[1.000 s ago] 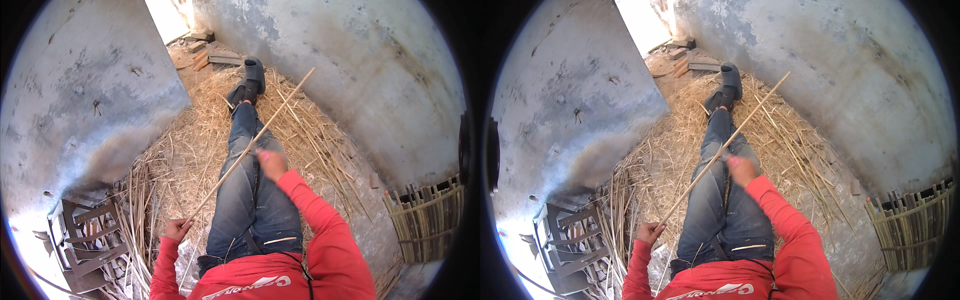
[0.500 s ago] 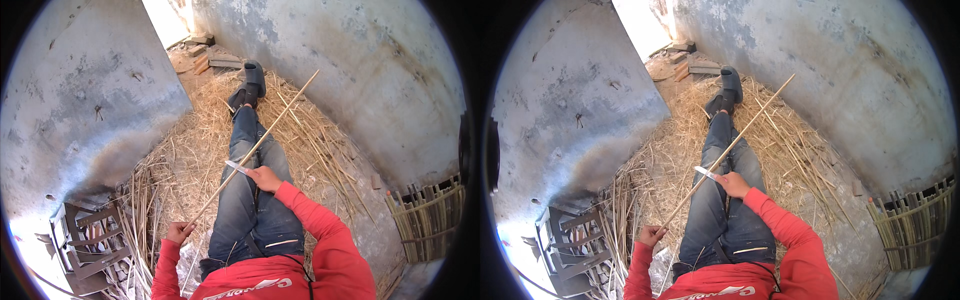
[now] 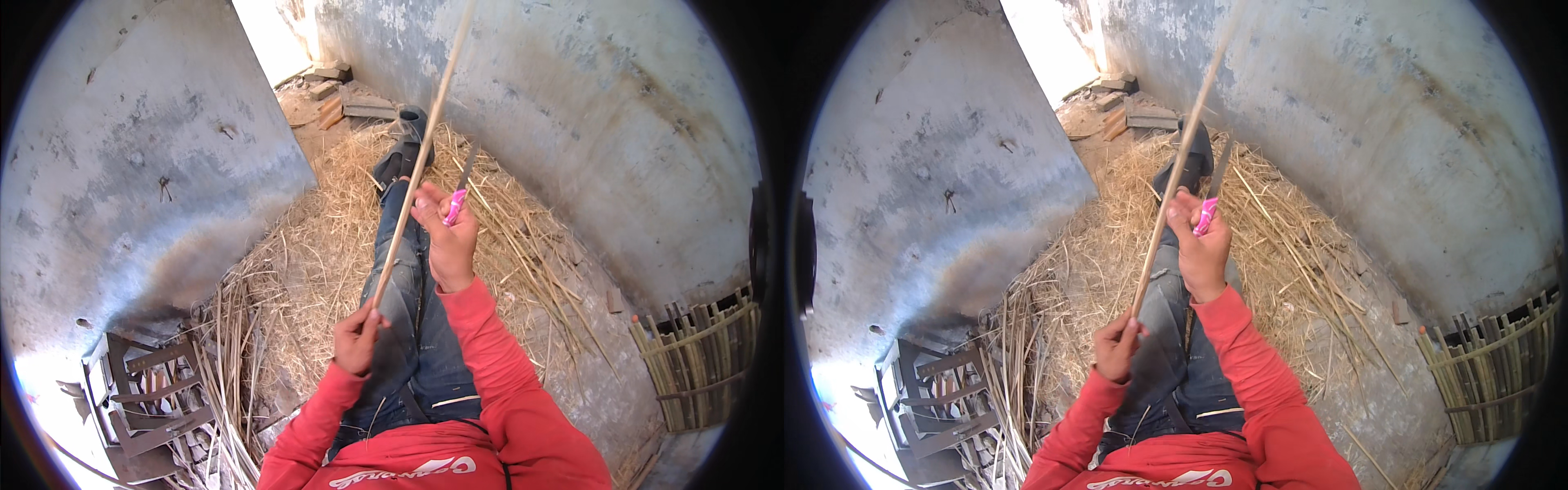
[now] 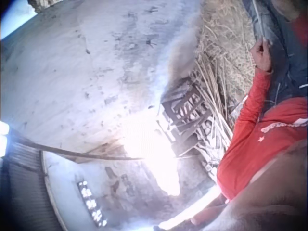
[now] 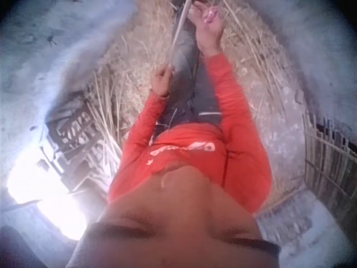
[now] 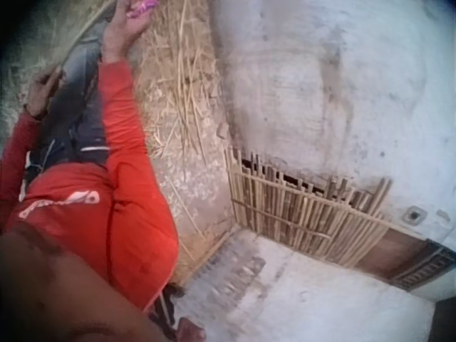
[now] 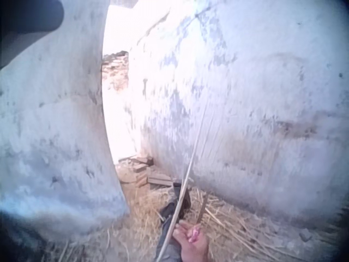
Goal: The person uses a small knife to shave and smooth the surface of a long, thin bamboo strip by holding the strip and repeatedly running the blade along its length.
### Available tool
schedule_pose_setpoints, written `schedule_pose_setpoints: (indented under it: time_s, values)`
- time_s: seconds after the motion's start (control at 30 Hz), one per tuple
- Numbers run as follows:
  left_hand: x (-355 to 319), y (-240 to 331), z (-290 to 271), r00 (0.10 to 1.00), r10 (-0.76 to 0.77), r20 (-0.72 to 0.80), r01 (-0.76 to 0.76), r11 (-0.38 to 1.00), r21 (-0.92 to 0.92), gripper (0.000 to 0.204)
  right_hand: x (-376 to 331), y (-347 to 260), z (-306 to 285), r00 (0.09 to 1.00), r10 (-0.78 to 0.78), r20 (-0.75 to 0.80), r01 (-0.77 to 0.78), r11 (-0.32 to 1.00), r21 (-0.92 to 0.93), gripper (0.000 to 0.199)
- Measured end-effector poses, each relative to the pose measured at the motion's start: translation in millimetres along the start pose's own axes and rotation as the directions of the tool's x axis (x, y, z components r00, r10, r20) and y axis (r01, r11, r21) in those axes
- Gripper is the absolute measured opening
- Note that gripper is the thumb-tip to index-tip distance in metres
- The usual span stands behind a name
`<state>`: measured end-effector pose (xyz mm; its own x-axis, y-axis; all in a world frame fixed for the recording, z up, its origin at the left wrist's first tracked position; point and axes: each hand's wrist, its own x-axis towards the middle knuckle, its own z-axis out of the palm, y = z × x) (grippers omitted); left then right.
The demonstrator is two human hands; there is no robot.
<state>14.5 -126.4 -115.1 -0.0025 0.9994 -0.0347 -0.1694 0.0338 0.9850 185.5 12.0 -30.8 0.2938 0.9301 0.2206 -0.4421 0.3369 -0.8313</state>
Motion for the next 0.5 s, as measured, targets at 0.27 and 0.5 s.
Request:
schedule_pose_setpoints:
  time_s: [0.27, 0.5]
  values:
    - [32.8, 10.9, 69.7, 0.912, 0.376, 0.166, -0.407, 0.885, 0.226, 0.042, 9.0, -36.5, 5.7, 0.994, 0.048, 0.097, -0.054, 0.997, 0.058, 0.036]
    - [52.6, 36.3, 14.0, 0.889, 0.446, 0.102, -0.458, 0.873, 0.17, 0.069, -6.8, -41.2, -51.1, 0.928, 0.252, 0.276, -0.121, 0.901, -0.417, 0.035]
